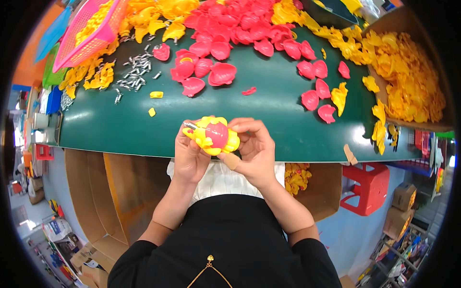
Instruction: Assembling small plastic toy components at a factory workbench.
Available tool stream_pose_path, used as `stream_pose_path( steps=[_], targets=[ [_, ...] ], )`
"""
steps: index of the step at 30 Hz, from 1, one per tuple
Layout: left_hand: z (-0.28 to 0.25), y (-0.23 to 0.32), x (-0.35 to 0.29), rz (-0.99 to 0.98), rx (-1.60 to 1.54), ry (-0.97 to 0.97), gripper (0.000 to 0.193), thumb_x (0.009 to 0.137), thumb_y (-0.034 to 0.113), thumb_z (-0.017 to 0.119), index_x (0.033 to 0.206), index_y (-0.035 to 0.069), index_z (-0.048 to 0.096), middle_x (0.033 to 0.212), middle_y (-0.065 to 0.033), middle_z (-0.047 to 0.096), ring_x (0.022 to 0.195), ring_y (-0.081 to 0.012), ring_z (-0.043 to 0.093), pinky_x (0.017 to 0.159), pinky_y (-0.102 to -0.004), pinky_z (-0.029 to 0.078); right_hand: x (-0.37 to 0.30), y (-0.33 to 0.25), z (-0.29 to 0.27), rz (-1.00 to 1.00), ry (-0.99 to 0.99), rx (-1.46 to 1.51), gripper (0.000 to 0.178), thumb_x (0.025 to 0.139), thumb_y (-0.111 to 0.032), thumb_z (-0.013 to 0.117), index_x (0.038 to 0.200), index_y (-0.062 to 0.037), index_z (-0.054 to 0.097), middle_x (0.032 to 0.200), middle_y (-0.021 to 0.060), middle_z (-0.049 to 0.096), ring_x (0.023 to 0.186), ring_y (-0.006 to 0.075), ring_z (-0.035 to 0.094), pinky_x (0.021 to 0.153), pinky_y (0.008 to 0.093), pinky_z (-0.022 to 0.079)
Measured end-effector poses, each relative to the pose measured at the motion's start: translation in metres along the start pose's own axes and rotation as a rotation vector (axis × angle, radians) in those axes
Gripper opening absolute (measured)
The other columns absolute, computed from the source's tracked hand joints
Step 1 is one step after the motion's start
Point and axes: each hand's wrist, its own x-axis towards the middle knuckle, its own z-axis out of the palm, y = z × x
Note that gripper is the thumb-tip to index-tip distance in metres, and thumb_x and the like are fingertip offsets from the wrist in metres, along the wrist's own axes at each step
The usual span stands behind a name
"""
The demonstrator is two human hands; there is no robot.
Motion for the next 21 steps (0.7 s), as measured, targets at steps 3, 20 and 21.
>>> stream_pose_path(
  steps=[3,20,21],
  targets=[
    [-0.008,0.015,0.002,0.201,0.373,-0.071,0.042,0.074,0.017,0.081,0.108,0.003,0.061,0.116,-0.0131,0.062,0.106,-0.0215,0.061,0.092,-0.034,0.05,0.005,-0.005,-0.001,0.136,0.005,0.016,0.055,0.071,0.0,0.077,0.119,-0.003,0.05,0.123,0.0125,0.051,0.113,0.02,0.055,0.095,0.0343,0.047],
    [0.018,0.113,0.155,0.159,2.175,-0.261,0.026,0.084,0.021,0.062,0.101,0.002,0.066,0.09,-0.0153,0.065,0.086,-0.032,0.063,0.079,-0.0403,0.049,0.024,-0.017,-0.018,0.156,-0.063,-0.249,0.039,0.073,0.005,0.073,0.11,0.0014,0.06,0.119,0.0166,0.058,0.107,0.0233,0.059,0.093,0.0357,0.049],
    [0.021,0.114,0.154,0.099,2.161,-0.291,0.027,0.082,0.021,0.063,0.101,0.002,0.066,0.09,-0.0155,0.065,0.087,-0.0316,0.063,0.079,-0.04,0.05,0.024,-0.016,-0.019,0.153,-0.038,-0.238,0.04,0.074,0.004,0.073,0.111,0.0011,0.06,0.119,0.0163,0.058,0.107,0.0231,0.059,0.093,0.0358,0.048]
  ],
)
